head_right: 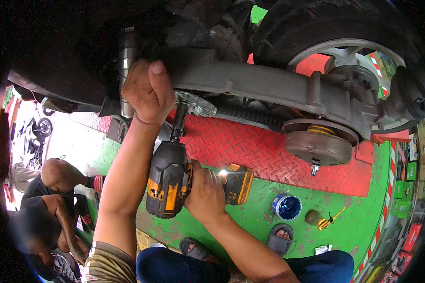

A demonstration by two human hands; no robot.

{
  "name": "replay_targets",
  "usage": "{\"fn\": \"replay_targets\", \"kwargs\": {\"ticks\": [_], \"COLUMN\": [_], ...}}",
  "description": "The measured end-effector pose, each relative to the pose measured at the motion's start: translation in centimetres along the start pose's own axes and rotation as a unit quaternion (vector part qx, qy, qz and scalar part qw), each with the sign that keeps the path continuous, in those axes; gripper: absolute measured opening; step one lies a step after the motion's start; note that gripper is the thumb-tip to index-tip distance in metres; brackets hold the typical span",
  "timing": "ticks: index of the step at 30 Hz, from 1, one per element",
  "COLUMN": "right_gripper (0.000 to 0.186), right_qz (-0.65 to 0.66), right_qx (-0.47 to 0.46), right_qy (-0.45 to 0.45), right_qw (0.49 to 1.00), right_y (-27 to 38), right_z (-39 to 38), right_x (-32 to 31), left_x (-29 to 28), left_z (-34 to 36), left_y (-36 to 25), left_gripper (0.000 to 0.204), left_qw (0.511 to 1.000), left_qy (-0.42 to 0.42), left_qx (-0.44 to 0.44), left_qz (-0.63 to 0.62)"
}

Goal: Replacing and reassembling transmission components on a scooter's CVT system.

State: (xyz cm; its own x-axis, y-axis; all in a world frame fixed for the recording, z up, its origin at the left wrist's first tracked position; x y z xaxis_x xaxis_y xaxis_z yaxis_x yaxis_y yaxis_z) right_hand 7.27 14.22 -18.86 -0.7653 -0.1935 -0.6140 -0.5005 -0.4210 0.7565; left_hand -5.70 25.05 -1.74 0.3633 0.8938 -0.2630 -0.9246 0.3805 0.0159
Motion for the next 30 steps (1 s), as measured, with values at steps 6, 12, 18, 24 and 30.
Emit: {"fn": "replay_targets", "kwargs": {"ticks": [6,12,18,24,30], "right_gripper": [0.056,0.056,0.057,0.058,0.044], "right_qz": [0.016,0.013,-0.01,-0.017,0.014], "right_qx": [-0.002,0.003,-0.016,-0.008,-0.001], "right_qy": [0.001,0.042,0.013,0.082,0.249], "right_qw": [1.0,0.999,1.0,0.996,0.968], "right_y": [-0.2,-0.7,0.2,1.1,3.3], "right_z": [0.1,-0.2,-0.7,-3.3,-7.0], "right_x": [-0.3,0.1,-1.3,-4.0,-14.1], "left_x": [0.0,-0.1,-0.3,-3.4,-6.5], "left_z": [-0.1,0.3,0.5,1.3,-8.4], "left_y": [0.0,-0.2,-0.7,-1.3,-1.0], "left_gripper": [0.026,0.025,0.027,0.029,0.058], "left_qw": [1.0,1.0,1.0,0.993,0.769], "left_qy": [-0.01,-0.009,0.001,0.003,0.165], "left_qx": [0.002,0.003,-0.02,-0.115,-0.6], "left_qz": [-0.006,-0.008,0.009,0.029,-0.147]}}
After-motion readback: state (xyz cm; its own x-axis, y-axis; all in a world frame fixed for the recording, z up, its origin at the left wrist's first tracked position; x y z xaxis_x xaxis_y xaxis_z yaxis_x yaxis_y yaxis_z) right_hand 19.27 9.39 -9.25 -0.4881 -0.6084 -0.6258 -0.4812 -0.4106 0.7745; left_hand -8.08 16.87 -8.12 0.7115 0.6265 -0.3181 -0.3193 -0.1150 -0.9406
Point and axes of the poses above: each hand's wrist, its own z-axis towards the middle knuckle, its own x-axis out of the palm, y = z × x, the point moved 8 cm from there along z, towards the middle knuckle, and after that the axes turned 4 degrees about -x, right-handed, at the moved point
